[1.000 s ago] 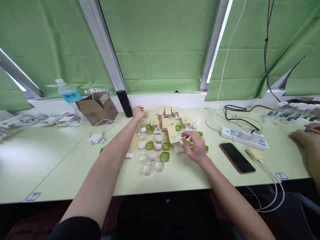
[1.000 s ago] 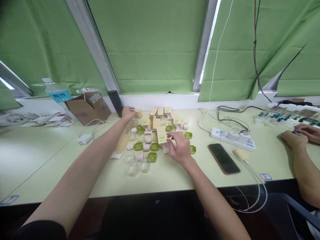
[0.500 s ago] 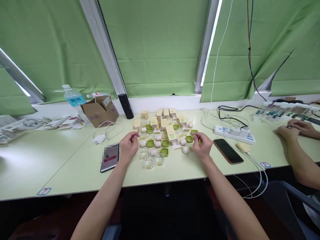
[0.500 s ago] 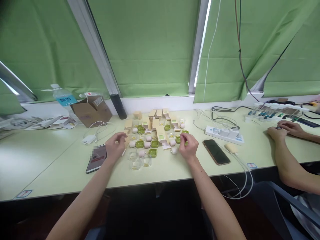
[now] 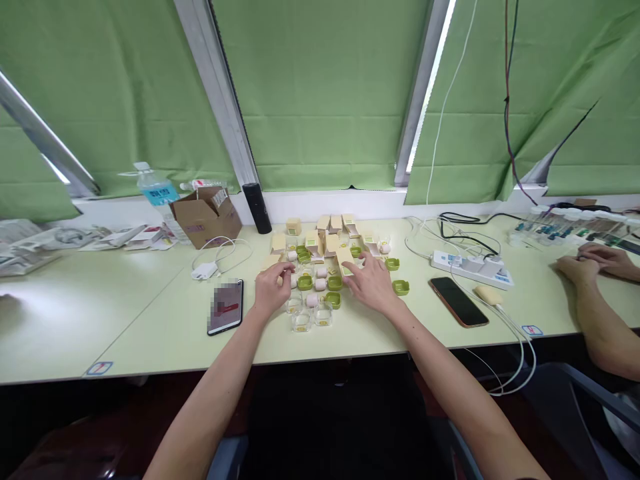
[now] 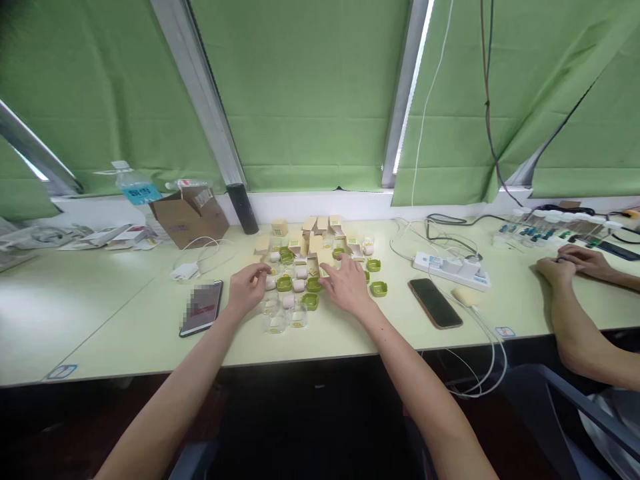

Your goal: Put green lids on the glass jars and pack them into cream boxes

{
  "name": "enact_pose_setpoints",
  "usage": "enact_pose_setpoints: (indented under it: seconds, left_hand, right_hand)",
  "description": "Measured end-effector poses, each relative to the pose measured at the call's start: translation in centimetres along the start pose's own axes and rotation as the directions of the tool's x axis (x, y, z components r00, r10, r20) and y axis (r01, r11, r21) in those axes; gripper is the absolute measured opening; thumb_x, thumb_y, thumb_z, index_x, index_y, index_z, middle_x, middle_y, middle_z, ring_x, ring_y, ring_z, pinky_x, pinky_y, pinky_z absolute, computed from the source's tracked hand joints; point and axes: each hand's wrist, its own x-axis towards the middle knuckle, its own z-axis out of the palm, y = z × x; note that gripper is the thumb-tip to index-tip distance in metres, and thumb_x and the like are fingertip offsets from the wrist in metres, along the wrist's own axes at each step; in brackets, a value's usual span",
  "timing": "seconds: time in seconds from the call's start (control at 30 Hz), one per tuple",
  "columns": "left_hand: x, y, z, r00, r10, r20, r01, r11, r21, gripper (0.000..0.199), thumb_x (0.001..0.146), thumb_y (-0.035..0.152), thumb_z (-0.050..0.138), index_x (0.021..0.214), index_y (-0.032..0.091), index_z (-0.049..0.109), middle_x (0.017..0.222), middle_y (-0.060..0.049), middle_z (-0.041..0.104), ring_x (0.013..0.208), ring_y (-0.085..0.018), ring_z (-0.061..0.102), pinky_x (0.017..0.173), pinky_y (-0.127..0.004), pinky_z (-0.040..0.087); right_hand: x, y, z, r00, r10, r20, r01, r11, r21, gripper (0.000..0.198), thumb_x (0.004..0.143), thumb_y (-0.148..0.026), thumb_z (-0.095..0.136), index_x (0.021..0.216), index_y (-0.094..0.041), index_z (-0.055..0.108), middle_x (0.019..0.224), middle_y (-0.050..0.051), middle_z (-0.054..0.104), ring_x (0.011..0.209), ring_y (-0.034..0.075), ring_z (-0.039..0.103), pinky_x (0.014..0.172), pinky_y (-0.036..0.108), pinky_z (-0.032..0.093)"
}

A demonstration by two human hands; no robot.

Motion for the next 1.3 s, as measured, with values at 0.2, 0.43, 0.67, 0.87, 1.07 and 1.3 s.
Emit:
enact_pose_setpoints:
  seconds: [0.2,0.43,0.67,0.87,1.07,1.3]
  left_hand:
    - [-0.3,0.4,0.2,0.984,0.174,0.026,-0.173,0.984,-0.031,0.020,0.092,0.015,0.050,0.088,0.021,0.069,0.084,-0.003,0.078,0.077,-0.018,0.074,0.073,-0.030,0.057]
    - [-0.1,1.2,1.0,0.965,0.254,0.057,-0.248,0.964,-0.098,0.022,0.090,0.010,0.050,0.087,0.021,0.069,0.081,-0.003,0.077,0.074,-0.018,0.073,0.071,-0.030,0.056]
    - [1.9,1.7,2.0,0.973,0.229,0.034,-0.222,0.965,-0.138,0.023,0.090,0.010,0.051,0.089,0.021,0.071,0.083,-0.003,0.078,0.077,-0.018,0.074,0.074,-0.030,0.057]
    - [3.9,3.5,2.8,0.996,0.058,0.066,-0.046,0.984,-0.170,0.021,0.093,0.014,0.051,0.095,0.020,0.071,0.092,-0.004,0.079,0.082,-0.018,0.072,0.079,-0.032,0.057]
    - [3.9,3.7,4.3,0.997,0.030,0.070,-0.018,0.986,-0.167,0.023,0.092,0.013,0.050,0.094,0.021,0.071,0.095,-0.004,0.079,0.087,-0.020,0.073,0.082,-0.035,0.057]
    - [2.9,3.0,4.4,0.998,0.056,0.040,-0.050,0.986,-0.156,0.023,0.090,0.009,0.051,0.094,0.022,0.070,0.091,-0.003,0.079,0.085,-0.019,0.073,0.084,-0.034,0.057]
  right_hand:
    - [2.3,-2.2,-0.4,0.973,0.055,0.224,-0.030,0.993,-0.113,0.047,0.108,-0.055,0.041,0.138,-0.030,0.067,0.146,0.019,0.051,0.119,0.033,0.058,0.102,0.045,0.038]
    - [2.5,-2.1,-0.2,0.961,0.047,0.272,-0.014,0.992,-0.123,0.051,0.109,-0.055,0.034,0.129,-0.027,0.073,0.144,0.019,0.052,0.115,0.031,0.060,0.100,0.044,0.037]
    - [2.9,-1.4,-0.5,0.978,0.038,0.207,-0.022,0.996,-0.082,0.044,0.110,-0.044,0.037,0.127,-0.024,0.072,0.145,0.020,0.052,0.118,0.031,0.059,0.102,0.043,0.037]
    - [2.9,-0.8,-1.2,0.985,0.061,0.159,-0.047,0.995,-0.090,0.045,0.110,-0.046,0.036,0.130,-0.027,0.072,0.142,0.018,0.052,0.116,0.030,0.058,0.103,0.044,0.035]
    - [2.4,-1.4,-0.9,0.959,0.037,0.281,0.000,0.991,-0.131,0.049,0.111,-0.050,0.030,0.136,-0.032,0.068,0.145,0.016,0.052,0.110,0.029,0.062,0.099,0.043,0.035]
    - [2.9,-1.3,-0.5,0.960,0.029,0.279,0.000,0.995,-0.104,0.045,0.111,-0.043,0.032,0.127,-0.028,0.071,0.144,0.017,0.053,0.109,0.027,0.065,0.097,0.041,0.040]
